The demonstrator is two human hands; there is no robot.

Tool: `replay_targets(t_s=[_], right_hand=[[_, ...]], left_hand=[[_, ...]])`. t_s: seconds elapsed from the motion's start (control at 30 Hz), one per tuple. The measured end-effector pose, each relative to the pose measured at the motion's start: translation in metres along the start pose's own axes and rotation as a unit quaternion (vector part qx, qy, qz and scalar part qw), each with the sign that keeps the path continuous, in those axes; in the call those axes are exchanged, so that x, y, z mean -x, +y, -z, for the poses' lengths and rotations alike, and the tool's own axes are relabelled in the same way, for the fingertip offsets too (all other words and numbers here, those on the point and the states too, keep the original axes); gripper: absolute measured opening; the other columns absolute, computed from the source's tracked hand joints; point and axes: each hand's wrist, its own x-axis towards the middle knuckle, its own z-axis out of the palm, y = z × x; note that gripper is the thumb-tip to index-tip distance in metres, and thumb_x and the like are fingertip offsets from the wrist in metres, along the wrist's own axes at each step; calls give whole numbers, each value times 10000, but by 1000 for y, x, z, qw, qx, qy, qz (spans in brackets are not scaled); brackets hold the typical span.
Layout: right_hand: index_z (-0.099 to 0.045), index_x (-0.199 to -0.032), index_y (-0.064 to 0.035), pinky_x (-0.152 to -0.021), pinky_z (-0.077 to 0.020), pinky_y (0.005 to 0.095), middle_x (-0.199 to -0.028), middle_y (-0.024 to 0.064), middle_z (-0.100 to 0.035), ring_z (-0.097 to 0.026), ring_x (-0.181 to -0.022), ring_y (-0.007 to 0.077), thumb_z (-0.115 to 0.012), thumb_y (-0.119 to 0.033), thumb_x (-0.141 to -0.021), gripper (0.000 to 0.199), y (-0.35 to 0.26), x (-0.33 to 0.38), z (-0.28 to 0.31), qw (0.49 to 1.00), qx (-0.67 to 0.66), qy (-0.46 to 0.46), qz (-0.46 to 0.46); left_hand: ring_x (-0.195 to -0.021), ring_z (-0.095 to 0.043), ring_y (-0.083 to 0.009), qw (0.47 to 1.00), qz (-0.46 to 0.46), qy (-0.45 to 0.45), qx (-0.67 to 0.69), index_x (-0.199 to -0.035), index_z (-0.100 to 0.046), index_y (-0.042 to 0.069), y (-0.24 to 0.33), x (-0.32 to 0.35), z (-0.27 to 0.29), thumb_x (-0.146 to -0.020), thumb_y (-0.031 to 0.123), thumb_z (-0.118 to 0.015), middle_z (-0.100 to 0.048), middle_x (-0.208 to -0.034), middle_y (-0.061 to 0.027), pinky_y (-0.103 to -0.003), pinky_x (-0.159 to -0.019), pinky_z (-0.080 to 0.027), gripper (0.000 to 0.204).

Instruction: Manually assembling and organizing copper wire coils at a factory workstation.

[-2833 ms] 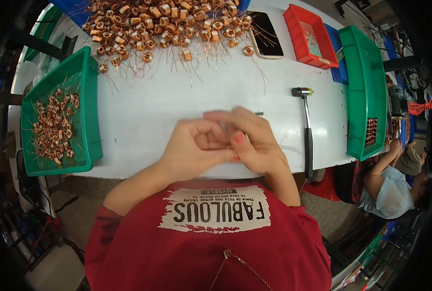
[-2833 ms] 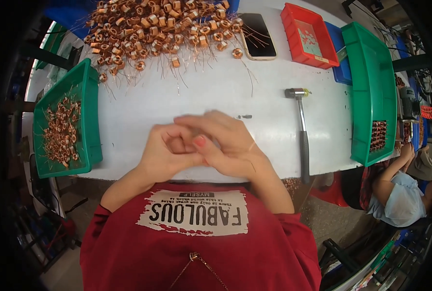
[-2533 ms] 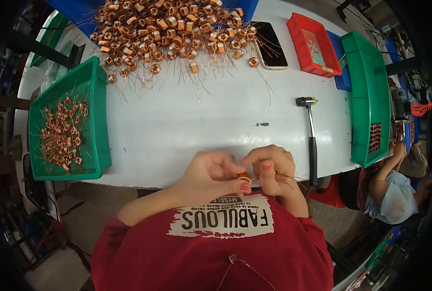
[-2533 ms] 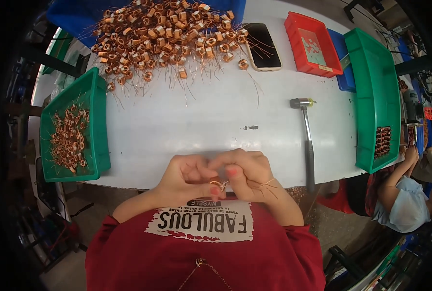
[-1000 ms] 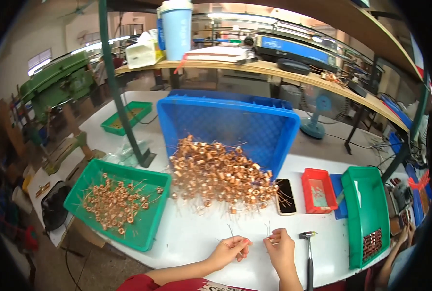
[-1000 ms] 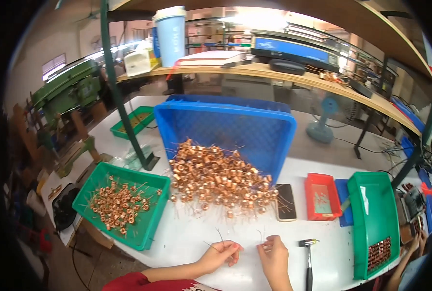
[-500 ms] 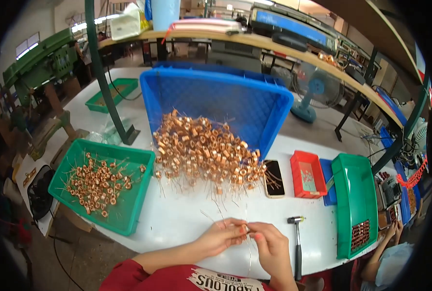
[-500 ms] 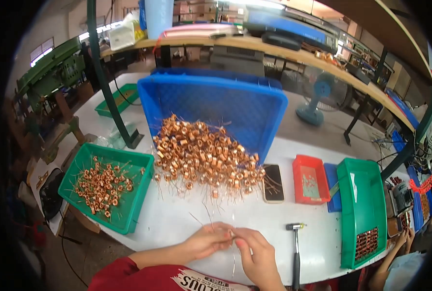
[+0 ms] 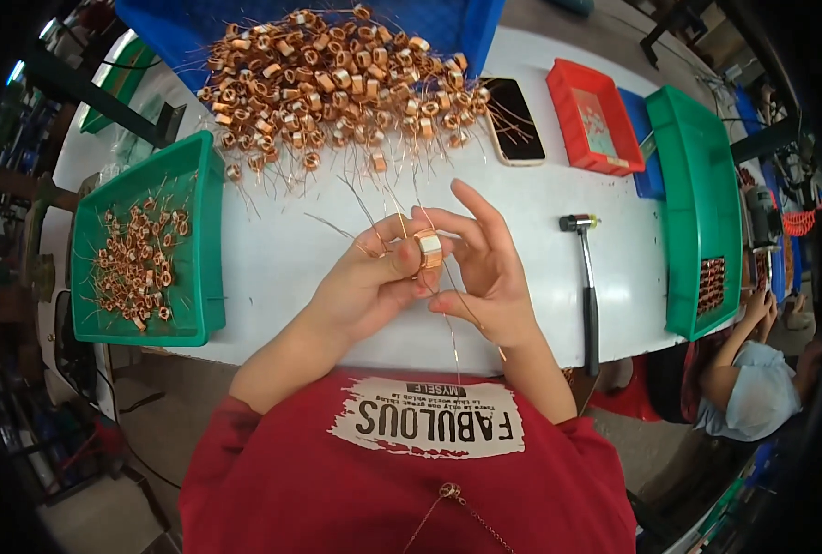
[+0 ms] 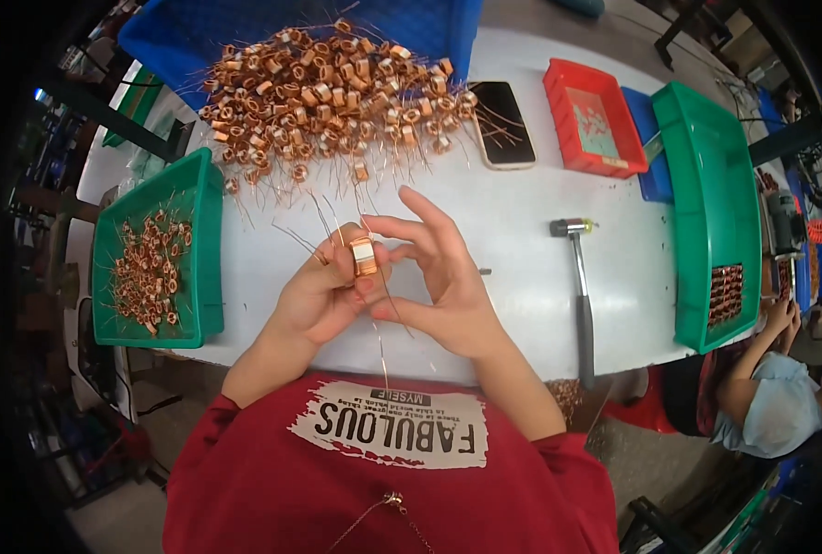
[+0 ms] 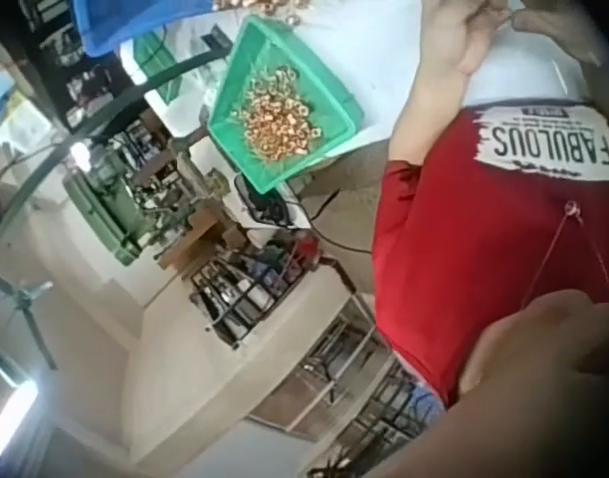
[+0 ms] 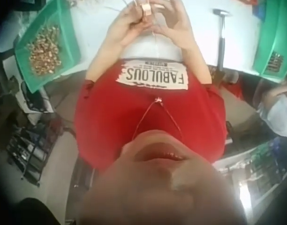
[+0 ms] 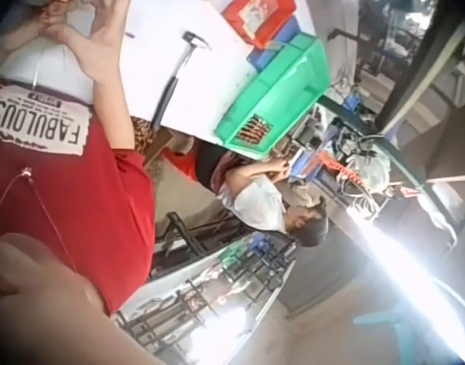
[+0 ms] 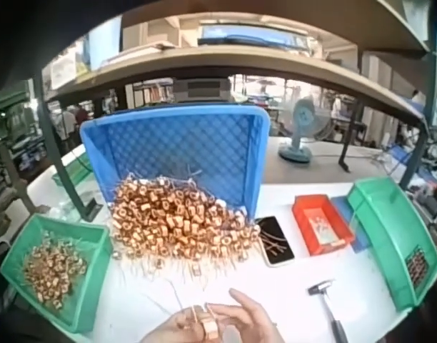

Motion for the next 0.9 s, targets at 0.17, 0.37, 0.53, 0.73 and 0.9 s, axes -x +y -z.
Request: replay_targets(t_s=[0.17,0.37,0.53,0.73,0.9], right_hand=[[-221,-1376,-39,-849,-405,287,-1107,149,-567,-539,-961,193,-680,121,-601,915,0,-2,0,999,-46,0,10],[-224,-1375,-24,-828,-411,274,-1042,143,-605,-552,-900,180,-711,66,-603,917,-8,3,-1,997,-19,73,-9],[-235,-1371,0,-806,-412,252,-1005,145,-625,-547,-844,161,-765,-27,-602,934,-16,9,3,985,57,150,-62],[-270,-1356,14,-803,-407,266,-992,138,-636,-545,-855,171,-813,-93,-541,985,2,16,33,994,91,48,23],[-278,-1347,27,-816,-395,280,-986,131,-643,-533,-896,174,-826,-125,-496,1023,-3,19,26,987,161,-11,-13]], left_hand=[[-642,-530,-143,999,41,-8,-20,-982,-572,74,-4,2,1,-796,52,-627,-607,-911,-140,-221,-556,-408,195],[-689,-589,-168,997,58,-23,-36,-1032,-571,31,-16,3,17,-803,120,-662,-622,-917,-138,-246,-574,-460,262],[-763,-626,-215,995,69,25,-71,-1028,-582,14,-18,-2,8,-792,116,-673,-623,-931,-132,-283,-643,-515,273],[-849,-637,-267,991,105,80,-35,-993,-600,-8,-16,1,-3,-771,90,-688,-622,-919,-121,-313,-751,-538,258],[-810,-640,-246,994,62,67,-59,-993,-579,-1,-24,3,2,-786,109,-677,-627,-911,-135,-291,-732,-545,254]])
